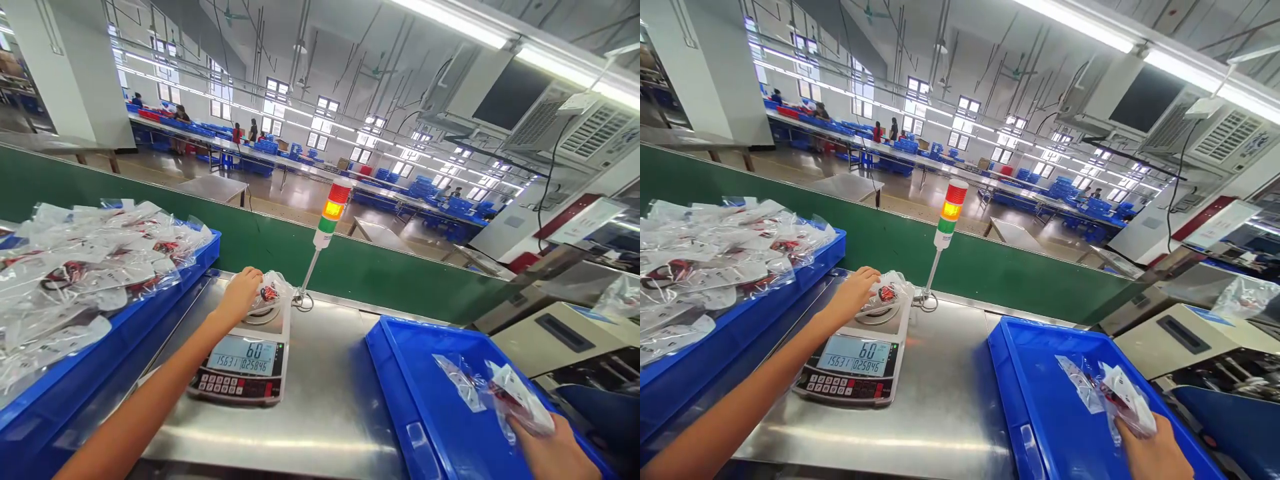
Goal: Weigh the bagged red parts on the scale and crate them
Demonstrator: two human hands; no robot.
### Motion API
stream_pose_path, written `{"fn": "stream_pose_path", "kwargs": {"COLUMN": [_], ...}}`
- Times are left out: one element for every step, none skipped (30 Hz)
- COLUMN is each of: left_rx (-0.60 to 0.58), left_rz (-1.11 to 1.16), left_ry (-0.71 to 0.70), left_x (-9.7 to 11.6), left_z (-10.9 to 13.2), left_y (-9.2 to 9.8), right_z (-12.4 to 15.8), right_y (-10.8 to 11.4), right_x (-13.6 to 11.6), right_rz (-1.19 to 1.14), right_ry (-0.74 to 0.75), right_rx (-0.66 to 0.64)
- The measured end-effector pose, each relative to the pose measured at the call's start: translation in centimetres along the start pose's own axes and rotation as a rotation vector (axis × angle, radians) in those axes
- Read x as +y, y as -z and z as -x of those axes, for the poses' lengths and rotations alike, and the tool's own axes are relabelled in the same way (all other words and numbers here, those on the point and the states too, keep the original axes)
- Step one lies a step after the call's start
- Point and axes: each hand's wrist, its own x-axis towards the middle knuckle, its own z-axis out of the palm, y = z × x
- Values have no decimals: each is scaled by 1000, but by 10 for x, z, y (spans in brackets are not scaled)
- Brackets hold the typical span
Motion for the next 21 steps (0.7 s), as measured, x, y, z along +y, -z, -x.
{"fn": "stream_pose_path", "kwargs": {"left_rx": [13, 31, 55, 85, 120, 157, 197, 235, 270, 301, 329, 354, 375, 394, 410, 418, 416, 399, 368, 332, 296], "left_rz": [17, 39, 61, 84, 100, 123, 163, 224, 303, 391, 481, 559, 616, 661, 698, 729, 760, 793, 834, 878, 928], "left_ry": [13, 24, 37, 52, 67, 86, 110, 141, 179, 226, 282, 342, 401, 456, 504, 542, 573, 602, 634, 667, 692], "left_x": [-1, -1, 0, 2, 4, 6, 9, 11, 13, 14, 14, 13, 12, 10, 8, 7, 5, 5, 5, 6, 8], "left_z": [-3, -4, -3, 0, 4, 12, 21, 32, 45, 60, 74, 89, 102, 115, 126, 135, 143, 149, 154, 158, 160], "left_y": [-3, -5, -4, 0, 6, 14, 25, 37, 49, 61, 72, 82, 90, 96, 100, 103, 105, 105, 104, 103, 100], "right_z": [7, 16, 26, 37, 48, 59, 69, 79, 89, 98, 106, 114, 121, 126, 131, 134, 136, 136, 134, 132, 128], "right_y": [13, 25, 35, 42, 47, 49, 48, 45, 40, 33, 25, 18, 11, 5, 0, -3, -4, -3, -2, 1, 3], "right_x": [-26, -56, -89, -124, -161, -197, -233, -267, -299, -328, -355, -378, -397, -412, -423, -429, -431, -429, -424, -416, -405], "right_rz": [-106, -197, -296, -394, -495, -576, -641, -693, -719, -712, -674, -616, -553, -498, -457, -439, -448, -484, -538, -607, -682], "right_ry": [-25, 12, 95, 185, 309, 432, 557, 676, 797, 910, 1004, 1082, 1139, 1177, 1204, 1219, 1222, 1210, 1186, 1148, 1097], "right_rx": [25, 34, 23, 10, -28, -68, -119, -173, -226, -263, -296, -330, -361, -391, -416, -430, -435, -435, -441, -452, -464]}}
